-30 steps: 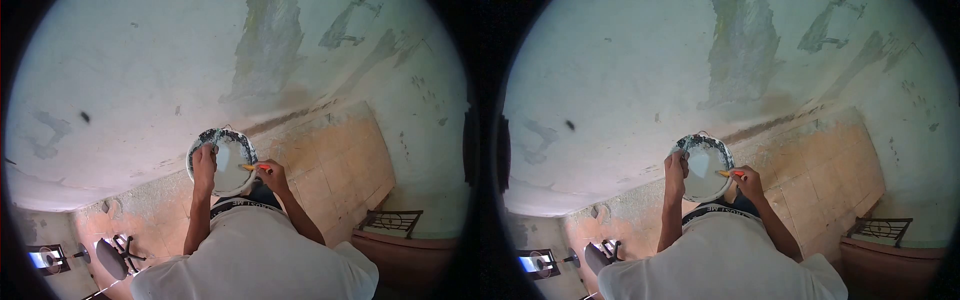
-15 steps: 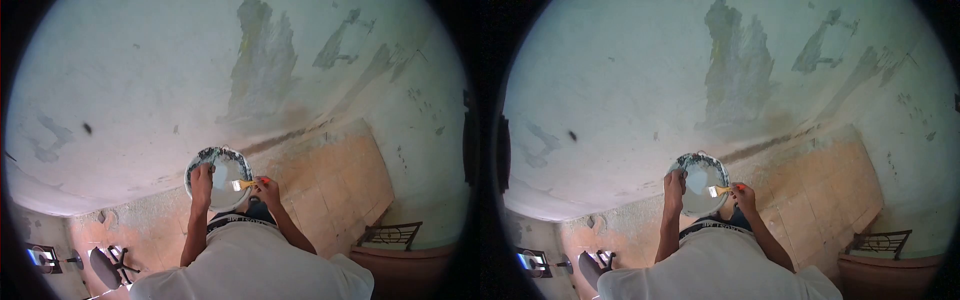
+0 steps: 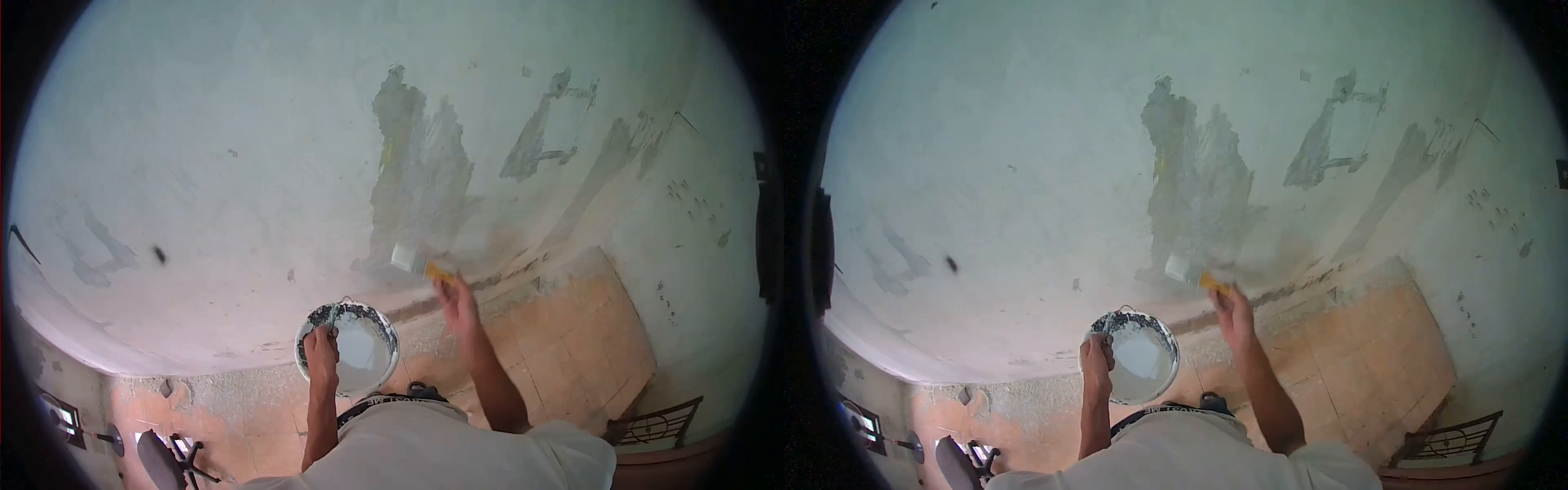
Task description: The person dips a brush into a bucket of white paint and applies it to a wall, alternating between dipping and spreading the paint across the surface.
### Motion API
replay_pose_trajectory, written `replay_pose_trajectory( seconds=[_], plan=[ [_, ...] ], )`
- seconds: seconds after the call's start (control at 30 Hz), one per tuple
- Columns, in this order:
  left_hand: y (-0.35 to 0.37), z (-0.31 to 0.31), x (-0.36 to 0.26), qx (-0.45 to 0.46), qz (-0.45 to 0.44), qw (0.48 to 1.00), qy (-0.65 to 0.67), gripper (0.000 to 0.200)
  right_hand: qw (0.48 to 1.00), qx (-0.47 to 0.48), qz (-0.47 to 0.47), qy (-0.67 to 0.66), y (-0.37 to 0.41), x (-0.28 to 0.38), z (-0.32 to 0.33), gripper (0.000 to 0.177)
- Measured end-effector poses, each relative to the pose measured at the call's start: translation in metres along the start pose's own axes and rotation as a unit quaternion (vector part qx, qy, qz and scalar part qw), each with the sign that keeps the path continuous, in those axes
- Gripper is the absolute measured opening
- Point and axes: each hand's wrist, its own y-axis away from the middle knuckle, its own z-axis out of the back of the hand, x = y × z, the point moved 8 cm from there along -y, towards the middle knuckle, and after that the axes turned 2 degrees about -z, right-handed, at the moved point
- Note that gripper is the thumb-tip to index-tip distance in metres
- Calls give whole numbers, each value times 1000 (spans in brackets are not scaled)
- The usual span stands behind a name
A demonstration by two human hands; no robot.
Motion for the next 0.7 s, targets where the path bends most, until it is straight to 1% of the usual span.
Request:
replay_pose_trajectory(
  seconds=[0.03, 0.1, 0.17, 0.2, 0.23, 0.27, 0.3, 0.37, 0.4, 0.43, 0.5, 0.53, 0.57, 0.6, 0.63, 0.7],
  plan=[
    [1, 0, 1, 0, -4, 1000, -1, 40, 998, 16, 54, 32, 0, 35, -55, 41],
    [1, 5, 1, -33, -9, 999, 0, 39, 975, 59, 172, 126, -15, 93, -135, 41],
    [4, 5, 1, -50, -17, 999, 2, 39, 914, 125, 305, 238, -7, 146, -217, 33],
    [6, 5, 0, -65, -20, 998, 6, 38, 913, 129, 308, 234, -2, 165, -245, 33],
    [8, 3, -3, -66, -26, 997, 7, 38, 786, 161, 463, 377, 27, 188, -290, 27],
    [14, -2, -5, -83, -25, 996, 10, 38, 609, 182, 592, 495, 57, 198, -324, 25],
    [18, -6, -6, -99, -24, 995, 15, 38, 607, 186, 598, 490, 63, 208, -337, 25],
    [17, -10, -2, -101, -37, 994, 23, 38, 424, 206, 691, 548, 83, 200, -371, 36],
    [18, -11, -1, -108, -39, 993, 23, 38, 372, 213, 707, 562, 78, 195, -377, 37],
    [19, -12, 0, -116, -39, 992, 21, 38, 370, 215, 711, 557, 71, 196, -379, 37],
    [20, -17, 2, -122, -27, 991, 39, 38, 335, 240, 693, 591, 52, 191, -378, 45],
    [20, -17, 3, -129, -29, 991, 24, 38, 336, 251, 680, 601, 42, 186, -368, 43],
    [18, -15, 6, -137, -32, 990, 13, 39, 335, 262, 668, 610, 35, 178, -351, 42],
    [15, -9, 16, -161, -34, 986, 10, 38, 325, 271, 657, 624, 21, 166, -321, 41],
    [11, -10, 16, -164, -41, 985, 26, 38, 311, 280, 648, 636, 14, 156, -294, 40],
    [16, -14, 14, -192, -35, 981, -9, 38, 400, 306, 547, 669, 16, 150, -263, 41]
  ],
)
